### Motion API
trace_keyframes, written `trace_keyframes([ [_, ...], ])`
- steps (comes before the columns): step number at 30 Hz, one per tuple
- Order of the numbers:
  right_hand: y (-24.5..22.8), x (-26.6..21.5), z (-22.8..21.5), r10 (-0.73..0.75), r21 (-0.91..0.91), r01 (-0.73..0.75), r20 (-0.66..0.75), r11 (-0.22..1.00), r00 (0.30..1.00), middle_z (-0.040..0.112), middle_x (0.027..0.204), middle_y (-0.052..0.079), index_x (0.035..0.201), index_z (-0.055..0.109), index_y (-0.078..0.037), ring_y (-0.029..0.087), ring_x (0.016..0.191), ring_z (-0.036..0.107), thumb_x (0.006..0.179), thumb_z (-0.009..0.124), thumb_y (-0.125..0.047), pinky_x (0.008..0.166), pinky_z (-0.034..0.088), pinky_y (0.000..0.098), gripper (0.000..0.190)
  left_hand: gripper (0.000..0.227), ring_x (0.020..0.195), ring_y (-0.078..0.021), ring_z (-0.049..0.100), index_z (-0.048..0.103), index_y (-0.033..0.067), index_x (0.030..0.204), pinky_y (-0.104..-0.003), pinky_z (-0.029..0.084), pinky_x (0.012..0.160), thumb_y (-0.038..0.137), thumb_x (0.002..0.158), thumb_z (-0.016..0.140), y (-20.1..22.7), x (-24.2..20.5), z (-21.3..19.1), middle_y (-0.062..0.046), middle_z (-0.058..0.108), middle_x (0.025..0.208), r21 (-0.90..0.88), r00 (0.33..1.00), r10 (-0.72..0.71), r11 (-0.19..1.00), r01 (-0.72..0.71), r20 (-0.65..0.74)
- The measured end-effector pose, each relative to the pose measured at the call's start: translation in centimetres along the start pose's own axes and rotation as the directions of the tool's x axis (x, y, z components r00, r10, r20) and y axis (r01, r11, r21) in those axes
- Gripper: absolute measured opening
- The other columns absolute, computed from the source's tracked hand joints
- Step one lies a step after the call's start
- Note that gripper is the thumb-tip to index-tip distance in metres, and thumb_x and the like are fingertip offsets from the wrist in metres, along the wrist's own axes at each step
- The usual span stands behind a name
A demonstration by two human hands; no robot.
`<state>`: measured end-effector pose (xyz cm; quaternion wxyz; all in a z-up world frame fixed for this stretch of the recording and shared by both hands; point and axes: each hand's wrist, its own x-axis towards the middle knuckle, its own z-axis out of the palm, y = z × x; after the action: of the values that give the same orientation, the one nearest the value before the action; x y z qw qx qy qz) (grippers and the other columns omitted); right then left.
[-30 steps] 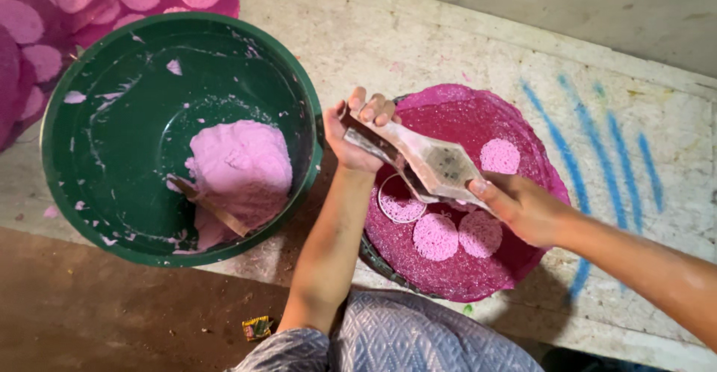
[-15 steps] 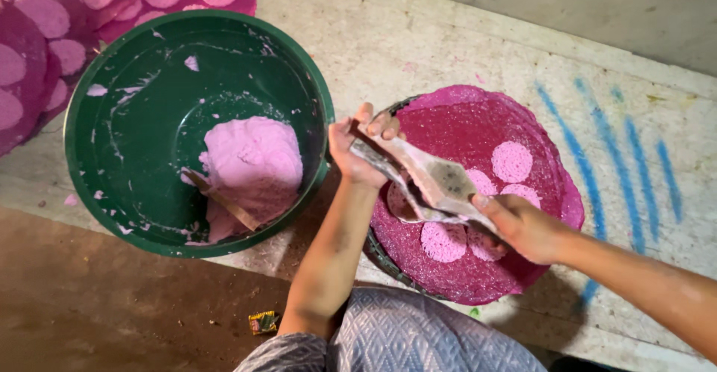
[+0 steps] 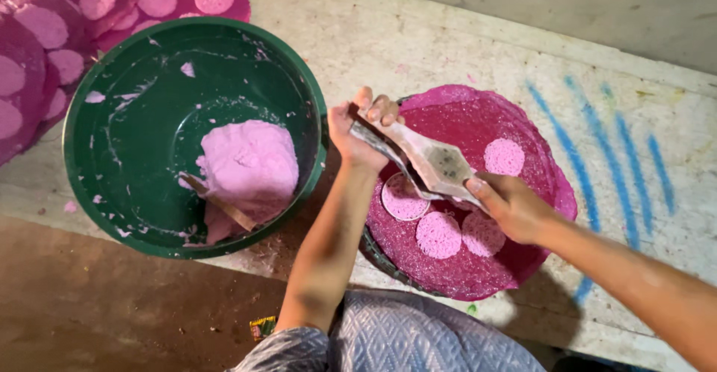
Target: The person uses a manual press tool to mold pink paste into circular discs on a tray and scoops additional paste from a green bowl using a flat scraper.
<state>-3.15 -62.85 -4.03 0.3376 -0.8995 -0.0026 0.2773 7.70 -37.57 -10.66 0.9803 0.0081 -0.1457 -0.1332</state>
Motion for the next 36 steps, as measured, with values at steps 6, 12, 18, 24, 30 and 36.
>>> trace_keyframes([
  [6, 5.2, 1.0, 2.8, -0.351, 0.185, 0.377, -0.155, 0.908, 0.923, 0.070, 0.101, 0.013, 0.144, 0.059, -0.001, 0.021, 0.086, 0.063, 0.107, 0.042, -0.056, 0.075, 0.053, 0.0397, 0.068, 0.047, 0.105, -0.0254, 0.062, 0.064, 0.0034, 0.115, -0.046, 0.050, 0.099, 0.043, 0.091, 0.053, 4.0, -0.8, 3.4, -0.010, 0.067, 0.108, 0.548, 0.988, -0.040, 0.828, 0.117, -0.150],
  [12, 9.4, -2.3, 2.9, -0.333, 0.559, 0.445, -0.296, 0.700, 0.895, 0.067, 0.094, 0.009, 0.119, 0.071, -0.006, 0.014, 0.070, 0.057, 0.092, 0.039, -0.083, 0.056, 0.051, 0.0335, 0.087, 0.082, 0.138, -0.0351, 0.045, 0.039, 0.0003, 0.153, -0.048, 0.036, 0.117, 0.022, 0.085, 0.081, 1.3, -8.0, 4.2, -0.022, 0.050, 0.149, 0.876, 0.970, -0.220, -0.483, -0.013, -0.106],
  [18, 8.0, -4.3, 2.9, -0.215, 0.707, 0.509, -0.468, 0.491, 0.857, 0.060, 0.096, 0.011, 0.121, 0.054, -0.007, 0.022, 0.085, 0.058, 0.090, 0.052, -0.082, 0.074, 0.049, 0.0398, 0.081, 0.108, 0.135, -0.0368, 0.038, 0.031, 0.0054, 0.157, -0.050, 0.027, 0.113, 0.025, 0.068, 0.089, -1.3, -10.8, 2.8, -0.020, 0.044, 0.148, 0.774, 0.942, -0.205, -0.629, 0.082, -0.266],
  [24, 9.0, -5.5, 3.9, -0.138, 0.728, 0.542, -0.539, 0.420, 0.831, 0.058, 0.094, 0.011, 0.122, 0.052, -0.010, 0.024, 0.083, 0.058, 0.090, 0.055, -0.081, 0.071, 0.047, 0.0405, 0.078, 0.104, 0.136, -0.0378, 0.040, 0.034, 0.0058, 0.155, -0.049, 0.030, 0.116, 0.027, 0.071, 0.090, -0.8, -11.2, 2.4, -0.020, 0.045, 0.150, 0.800, 0.962, -0.208, -0.600, 0.018, -0.178],
  [30, 10.7, -6.1, 4.1, -0.154, 0.740, 0.546, -0.533, 0.392, 0.832, 0.062, 0.097, 0.013, 0.114, 0.054, -0.004, 0.025, 0.085, 0.059, 0.092, 0.051, -0.082, 0.073, 0.047, 0.0398, 0.081, 0.104, 0.138, -0.0382, 0.038, 0.028, 0.0042, 0.159, -0.052, 0.028, 0.114, 0.029, 0.074, 0.084, 0.0, -7.1, 1.9, -0.022, 0.043, 0.153, 0.793, 0.969, -0.210, -0.609, -0.025, -0.131],
  [36, 9.3, -5.8, 4.0, -0.126, 0.708, 0.547, -0.556, 0.446, 0.822, 0.058, 0.094, 0.011, 0.128, 0.049, -0.005, 0.022, 0.083, 0.056, 0.090, 0.048, -0.083, 0.072, 0.047, 0.0374, 0.087, 0.102, 0.140, -0.0390, 0.027, 0.028, 0.0055, 0.153, -0.054, 0.019, 0.116, 0.034, 0.073, 0.083, -0.2, -2.2, -1.9, -0.022, 0.035, 0.152, 0.737, 0.941, -0.222, -0.675, 0.041, -0.255],
])
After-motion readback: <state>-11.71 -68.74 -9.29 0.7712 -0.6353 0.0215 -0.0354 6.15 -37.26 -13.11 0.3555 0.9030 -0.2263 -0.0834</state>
